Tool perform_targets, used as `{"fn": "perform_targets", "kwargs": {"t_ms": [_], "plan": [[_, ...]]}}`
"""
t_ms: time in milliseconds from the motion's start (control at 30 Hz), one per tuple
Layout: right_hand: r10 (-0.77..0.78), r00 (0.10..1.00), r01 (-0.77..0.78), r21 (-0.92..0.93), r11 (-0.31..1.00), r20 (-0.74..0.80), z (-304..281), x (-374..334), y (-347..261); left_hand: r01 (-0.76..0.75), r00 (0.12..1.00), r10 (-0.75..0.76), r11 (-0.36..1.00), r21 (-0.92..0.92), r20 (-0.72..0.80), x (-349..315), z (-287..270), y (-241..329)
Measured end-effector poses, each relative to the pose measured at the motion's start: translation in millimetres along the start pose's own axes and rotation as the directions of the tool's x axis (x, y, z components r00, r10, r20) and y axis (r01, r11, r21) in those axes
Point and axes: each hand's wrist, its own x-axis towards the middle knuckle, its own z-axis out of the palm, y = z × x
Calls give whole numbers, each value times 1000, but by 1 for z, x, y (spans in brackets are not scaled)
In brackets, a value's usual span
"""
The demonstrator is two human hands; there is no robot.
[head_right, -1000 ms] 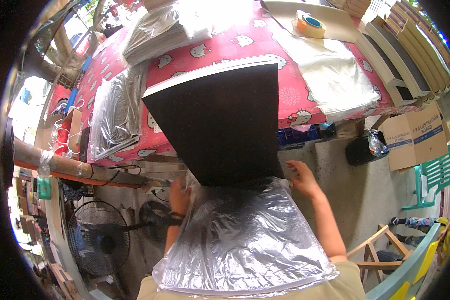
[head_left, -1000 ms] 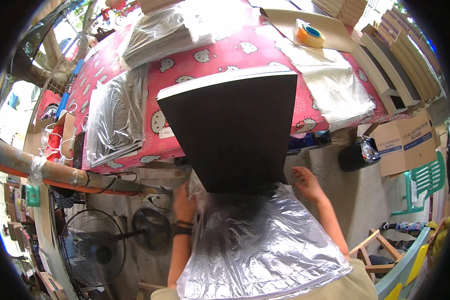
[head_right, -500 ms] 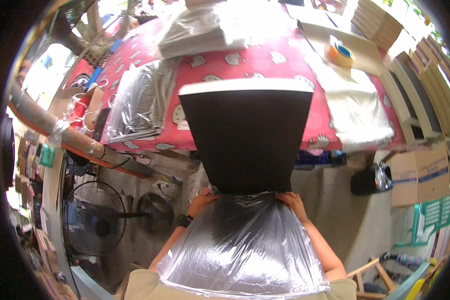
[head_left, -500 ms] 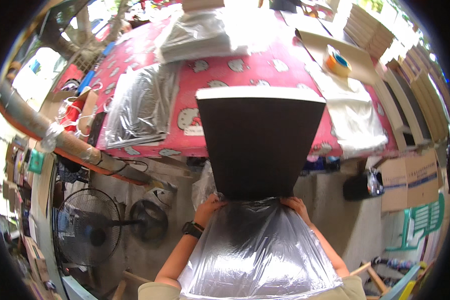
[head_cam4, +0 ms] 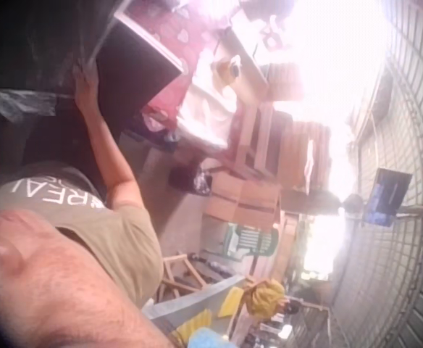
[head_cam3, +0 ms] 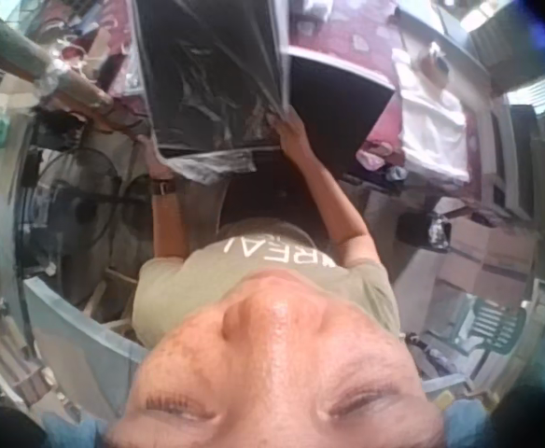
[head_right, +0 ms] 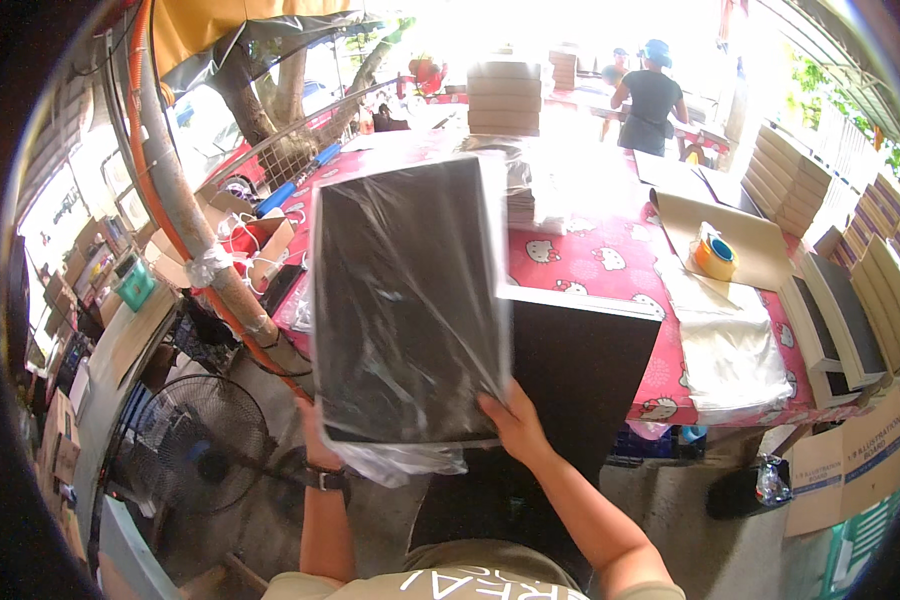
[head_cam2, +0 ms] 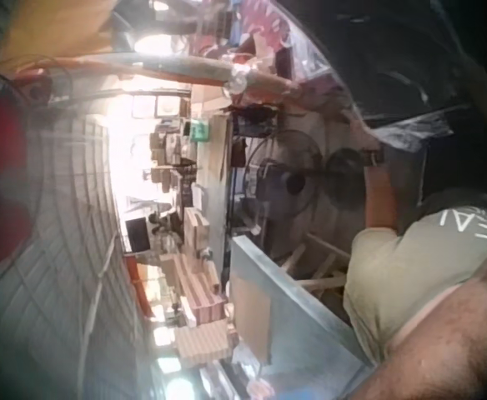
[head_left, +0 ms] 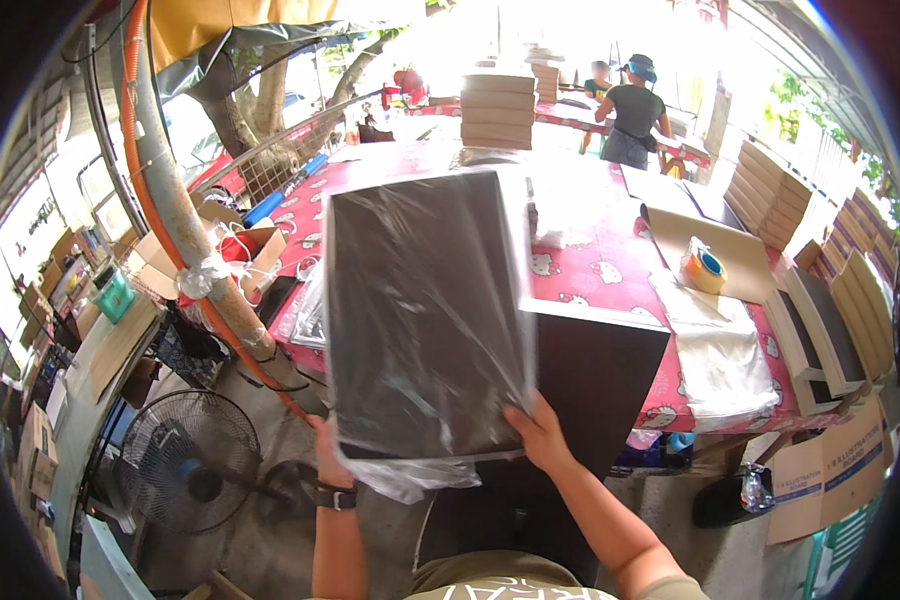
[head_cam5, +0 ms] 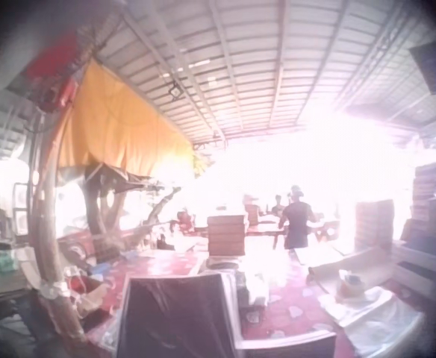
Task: The person places black books into plastic sleeves by hand, sliding each book into a sleeve and then setting the sleeved books into a pile.
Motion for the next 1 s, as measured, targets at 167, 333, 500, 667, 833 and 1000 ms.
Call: {"fn": "perform_targets", "kwargs": {"t_ms": [167, 333, 500, 667, 833, 1000], "plan": [[12, 990, -59, 346, 936, 138, 126, 99, 1, 49, 992, -36, 993, -107, 122, 20, -121, -2], [201, 979, -186, 311, 932, -18, 128, 161, 75, 273, 943, -317, 912, 305, 105, -65, -52, -39], [241, 970, -218, 337, 916, -26, 147, 158, 130, 651, 759, -640, 742, 159, -120, -98, -70, -79], [350, 937, -319, 375, 871, -15, 156, 171, 103, 600, 788, -608, 723, 342, -97, -86, -60, -83], [458, 888, -434, 381, 816, 30, 143, 195, 80, 531, 820, -571, 731, 428, -43, -72, -18, -61], [8, 999, -6, -44, 999, 35, 115, 150, 84, 239, 971, -227, 892, 384, -76, -65, 12, -42]]}}
